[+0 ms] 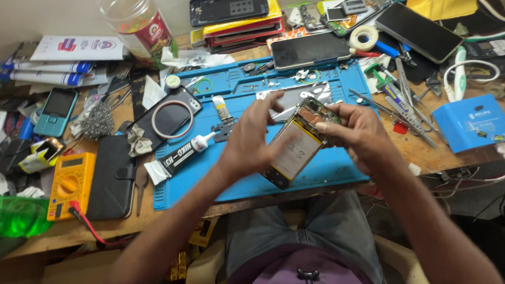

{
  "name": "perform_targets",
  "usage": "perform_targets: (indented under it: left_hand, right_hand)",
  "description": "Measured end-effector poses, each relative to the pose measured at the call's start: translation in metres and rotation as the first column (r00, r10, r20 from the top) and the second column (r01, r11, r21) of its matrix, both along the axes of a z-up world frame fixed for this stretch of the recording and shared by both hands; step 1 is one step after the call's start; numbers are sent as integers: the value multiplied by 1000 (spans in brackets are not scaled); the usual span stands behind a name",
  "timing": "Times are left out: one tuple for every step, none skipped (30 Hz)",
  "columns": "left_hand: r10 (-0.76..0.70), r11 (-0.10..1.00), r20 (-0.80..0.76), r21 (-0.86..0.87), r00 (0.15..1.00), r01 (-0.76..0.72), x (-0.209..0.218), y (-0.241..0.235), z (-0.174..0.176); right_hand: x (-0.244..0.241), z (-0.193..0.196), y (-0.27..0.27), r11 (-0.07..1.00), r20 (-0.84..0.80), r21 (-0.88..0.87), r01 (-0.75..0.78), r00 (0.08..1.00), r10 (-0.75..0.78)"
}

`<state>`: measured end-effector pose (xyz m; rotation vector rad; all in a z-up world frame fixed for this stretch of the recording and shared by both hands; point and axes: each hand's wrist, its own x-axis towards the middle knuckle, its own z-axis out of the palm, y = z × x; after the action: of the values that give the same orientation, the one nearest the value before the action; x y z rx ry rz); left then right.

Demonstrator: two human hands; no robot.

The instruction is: The person applies adhesive to a small component and places it inside a disassembled mobile phone. They then use tweezers to adjust internal parts and connect a ribbon cable to the motherboard.

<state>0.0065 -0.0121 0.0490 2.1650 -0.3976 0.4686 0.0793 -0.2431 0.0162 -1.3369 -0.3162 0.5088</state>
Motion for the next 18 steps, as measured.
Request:
perform_targets:
  left_hand:
    - [-120,980,-198,-182,973,84,13,8,-3]
    - [-263,919,-357,-375,896,121,27,16,-7]
    - [-423,822,-466,-558,777,113,37,23,-14]
    - [-429,823,-474,-556,769,117,42,26,-23]
    - [-434,824,-482,-553,761,121,49,29,-32]
    - [-445,825,-490,-550,750,131,53,30,-40]
    - [-450,812,-470,-570,759,129,56,31,-48]
    - [-456,795,-453,-593,766,123,56,31,-55]
    - [-461,779,-435,-616,773,118,55,30,-59]
    - [-444,784,-432,-612,785,107,55,31,-62]
    - [-427,789,-428,-607,796,97,53,31,-63]
    - [-405,794,-425,-603,809,81,51,31,-63]
    - [-416,779,-421,-622,806,77,48,31,-62]
    - [-427,768,-414,-636,804,81,48,32,-60]
    - [-439,756,-407,-649,801,84,49,33,-58]
    - [-422,770,-430,-635,798,65,50,33,-57]
    - [-404,784,-453,-620,794,46,51,34,-56]
    - [-388,794,-481,-607,786,21,51,34,-58]
  right_hand:
    - [6,3,0,997,14,-53,-60,998,60]
    - [13,6,1,990,31,-92,-109,993,112]
    - [19,8,3,979,46,-132,-158,985,165]
    - [26,10,6,965,62,-170,-199,975,212]
    - [31,11,9,958,62,-192,-214,971,229]
    - [35,10,10,951,63,-215,-221,969,239]
    - [38,10,12,944,63,-237,-228,966,249]
    - [40,8,12,949,32,-226,-222,972,235]
    - [41,6,14,953,1,-215,-215,975,220]
    - [43,5,16,956,-26,-204,-210,978,209]
    - [43,3,18,957,-6,-211,-200,979,204]
    - [44,1,21,956,13,-218,-197,979,204]
    - [44,-1,23,955,32,-225,-193,978,205]
    - [46,-1,25,952,49,-226,-208,973,224]
    - [47,-1,26,948,67,-227,-223,968,243]
    - [50,0,28,944,88,-230,-236,961,262]
    - [53,1,29,942,82,-219,-255,957,279]
    - [53,1,30,938,67,-210,-276,953,295]
